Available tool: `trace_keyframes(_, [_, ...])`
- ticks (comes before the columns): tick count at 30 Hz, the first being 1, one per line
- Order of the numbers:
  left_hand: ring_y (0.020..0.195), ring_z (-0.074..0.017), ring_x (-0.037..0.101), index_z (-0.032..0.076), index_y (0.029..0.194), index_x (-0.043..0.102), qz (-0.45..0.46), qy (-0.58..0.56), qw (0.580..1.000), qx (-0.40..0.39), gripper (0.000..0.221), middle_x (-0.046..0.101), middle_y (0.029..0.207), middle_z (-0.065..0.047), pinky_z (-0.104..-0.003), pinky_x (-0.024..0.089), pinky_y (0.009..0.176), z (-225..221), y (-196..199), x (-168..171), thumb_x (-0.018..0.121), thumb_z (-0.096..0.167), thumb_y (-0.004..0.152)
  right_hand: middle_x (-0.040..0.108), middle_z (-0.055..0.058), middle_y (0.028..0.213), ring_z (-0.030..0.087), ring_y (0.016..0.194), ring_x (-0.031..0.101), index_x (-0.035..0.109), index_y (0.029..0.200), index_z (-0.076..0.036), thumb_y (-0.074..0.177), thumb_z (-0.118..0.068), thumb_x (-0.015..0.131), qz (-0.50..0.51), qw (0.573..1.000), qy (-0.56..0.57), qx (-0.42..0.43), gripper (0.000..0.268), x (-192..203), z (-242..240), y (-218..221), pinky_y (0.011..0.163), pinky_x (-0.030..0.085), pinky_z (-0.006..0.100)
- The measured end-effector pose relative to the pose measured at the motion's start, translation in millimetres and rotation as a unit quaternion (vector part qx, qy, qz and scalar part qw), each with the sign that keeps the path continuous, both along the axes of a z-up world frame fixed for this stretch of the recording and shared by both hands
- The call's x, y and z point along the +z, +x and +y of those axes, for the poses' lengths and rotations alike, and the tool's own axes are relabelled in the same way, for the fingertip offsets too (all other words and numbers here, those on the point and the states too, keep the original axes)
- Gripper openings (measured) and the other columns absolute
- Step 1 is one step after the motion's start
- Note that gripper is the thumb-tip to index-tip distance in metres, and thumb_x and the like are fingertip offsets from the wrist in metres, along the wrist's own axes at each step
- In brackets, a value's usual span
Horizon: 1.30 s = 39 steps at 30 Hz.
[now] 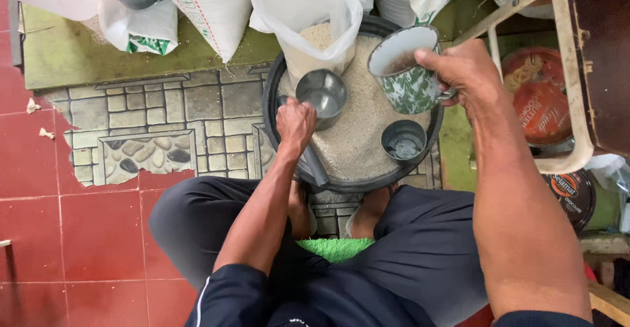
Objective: The person scoops rice from a large black bucket into a clear plastic bag and a metal cup using another metal cup and a patterned mug.
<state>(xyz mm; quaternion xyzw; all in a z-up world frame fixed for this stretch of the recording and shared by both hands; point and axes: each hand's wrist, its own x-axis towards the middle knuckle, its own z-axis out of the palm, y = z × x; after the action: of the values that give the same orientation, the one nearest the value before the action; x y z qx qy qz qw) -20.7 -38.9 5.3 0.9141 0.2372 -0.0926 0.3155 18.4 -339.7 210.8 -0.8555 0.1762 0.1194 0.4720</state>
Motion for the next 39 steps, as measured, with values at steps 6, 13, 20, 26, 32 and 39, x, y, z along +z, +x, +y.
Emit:
trace_keyframes(6, [0.083, -0.0521, 0.074, 0.003, 0.09, 0.063, -0.057, 0.067, 0.995, 0.042, 0.024, 0.071, 0.08, -0.032, -0.06, 0.061, 0.071, 14, 1, -7, 0.046, 0.02, 0.092, 0.059, 0.02, 0.06, 0.032, 0.052, 0.052, 0.073, 0.076, -0.01, 0.09, -0.05, 0.087, -0.107, 0.978, -0.148, 0.104, 0.045, -37, -25, 22, 0.054, 0.047, 0.049])
trace_keyframes(13, [0.092, -0.057, 0.071, -0.004, 0.091, 0.061, -0.08, -0.02, 0.994, 0.065, 0.049, 0.068, 0.085, -0.038, -0.064, 0.056, 0.08, -31, -34, 71, 0.049, 0.043, 0.103, 0.065, 0.01, 0.061, 0.028, 0.068, 0.068, 0.079, 0.091, -0.007, 0.105, -0.035, 0.071, -0.185, 0.835, -0.444, 0.267, 0.032, -51, 18, 3, 0.101, 0.05, 0.06])
trace_keyframes(20, [0.089, -0.0364, 0.075, 0.018, 0.091, 0.073, 0.09, 0.114, 0.959, -0.243, 0.028, 0.075, 0.081, -0.017, -0.049, 0.06, 0.082, -77, -105, -21, 0.045, 0.02, 0.094, 0.075, 0.016, 0.08, 0.035, 0.092, 0.069, 0.081, 0.094, -0.005, 0.097, -0.016, 0.063, -0.184, 0.706, -0.565, 0.385, 0.021, -109, 42, 9, 0.097, 0.028, 0.083])
trace_keyframes(26, [0.076, -0.033, 0.078, 0.011, 0.079, 0.078, -0.028, 0.159, 0.915, -0.369, 0.027, 0.074, 0.071, -0.014, -0.044, 0.063, 0.064, -102, -90, -176, 0.053, 0.01, 0.088, 0.077, 0.012, 0.081, 0.033, 0.085, 0.07, 0.081, 0.085, -0.013, 0.094, -0.015, 0.059, -0.144, 0.702, -0.535, 0.448, 0.024, -137, 53, 2, 0.094, 0.031, 0.081])
trace_keyframes(32, [0.066, -0.02, 0.061, 0.028, 0.068, 0.073, -0.169, 0.329, 0.842, -0.393, 0.022, 0.057, 0.056, 0.005, -0.043, 0.048, 0.045, -133, -84, -279, 0.06, 0.017, 0.082, 0.074, 0.01, 0.072, 0.037, 0.076, 0.072, 0.079, 0.072, -0.015, 0.075, -0.026, 0.059, -0.106, 0.76, -0.443, 0.464, 0.023, -149, 40, 16, 0.075, 0.043, 0.062])
trace_keyframes(39, [0.071, -0.0284, 0.069, 0.014, 0.079, 0.073, -0.176, 0.192, 0.92, -0.292, 0.012, 0.066, 0.067, -0.006, -0.049, 0.047, 0.051, -144, -13, -178, 0.062, 0.016, 0.083, 0.071, 0.017, 0.064, 0.045, 0.074, 0.073, 0.078, 0.066, -0.019, 0.07, -0.041, 0.07, -0.032, 0.842, -0.305, 0.444, 0.024, -141, 29, 24, 0.063, 0.052, 0.056])
